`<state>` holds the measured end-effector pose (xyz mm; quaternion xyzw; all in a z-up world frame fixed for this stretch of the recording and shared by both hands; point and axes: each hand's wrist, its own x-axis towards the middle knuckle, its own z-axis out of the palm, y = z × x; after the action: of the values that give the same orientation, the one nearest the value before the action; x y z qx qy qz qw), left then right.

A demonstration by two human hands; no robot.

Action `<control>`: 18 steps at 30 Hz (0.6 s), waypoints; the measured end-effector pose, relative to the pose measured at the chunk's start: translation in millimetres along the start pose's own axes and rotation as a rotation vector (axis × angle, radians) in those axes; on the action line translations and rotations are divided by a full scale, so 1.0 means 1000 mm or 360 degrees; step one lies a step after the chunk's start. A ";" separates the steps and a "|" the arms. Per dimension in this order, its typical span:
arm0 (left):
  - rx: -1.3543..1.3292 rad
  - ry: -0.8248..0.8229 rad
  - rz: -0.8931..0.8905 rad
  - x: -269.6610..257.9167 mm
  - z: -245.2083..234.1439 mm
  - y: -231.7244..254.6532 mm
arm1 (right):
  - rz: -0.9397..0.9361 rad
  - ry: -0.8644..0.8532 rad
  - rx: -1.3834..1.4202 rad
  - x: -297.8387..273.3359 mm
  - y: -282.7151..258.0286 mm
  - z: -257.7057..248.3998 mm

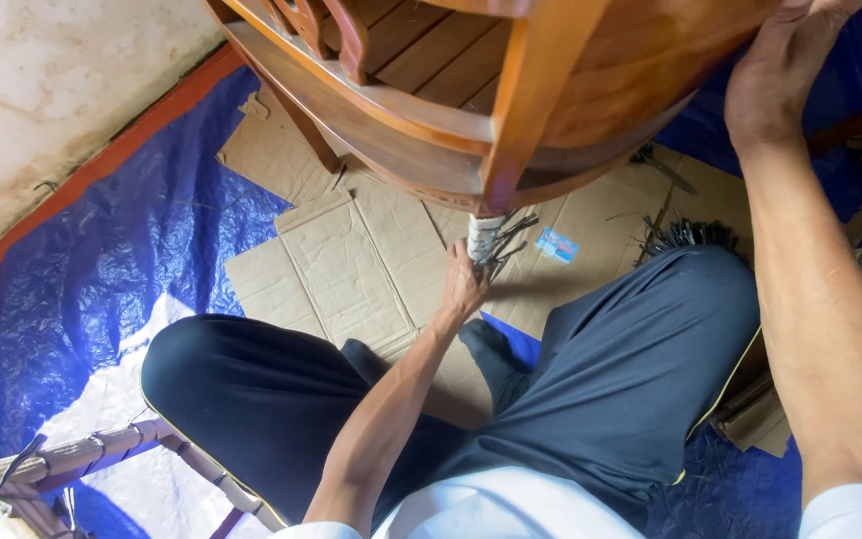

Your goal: Wrapping the legs of a wooden chair with cardboard and securing them with plastic ties.

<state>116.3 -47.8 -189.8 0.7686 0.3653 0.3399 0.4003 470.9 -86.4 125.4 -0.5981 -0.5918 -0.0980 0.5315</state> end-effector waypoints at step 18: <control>0.0071 -0.0353 0.0103 0.013 -0.031 0.005 | 0.0138 0.0283 0.0075 -0.006 -0.037 0.019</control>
<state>98.8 -27.6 -169.0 0.8217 0.3011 0.2573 0.4098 429.4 -85.4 131.5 -0.5995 -0.5179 -0.1136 0.5995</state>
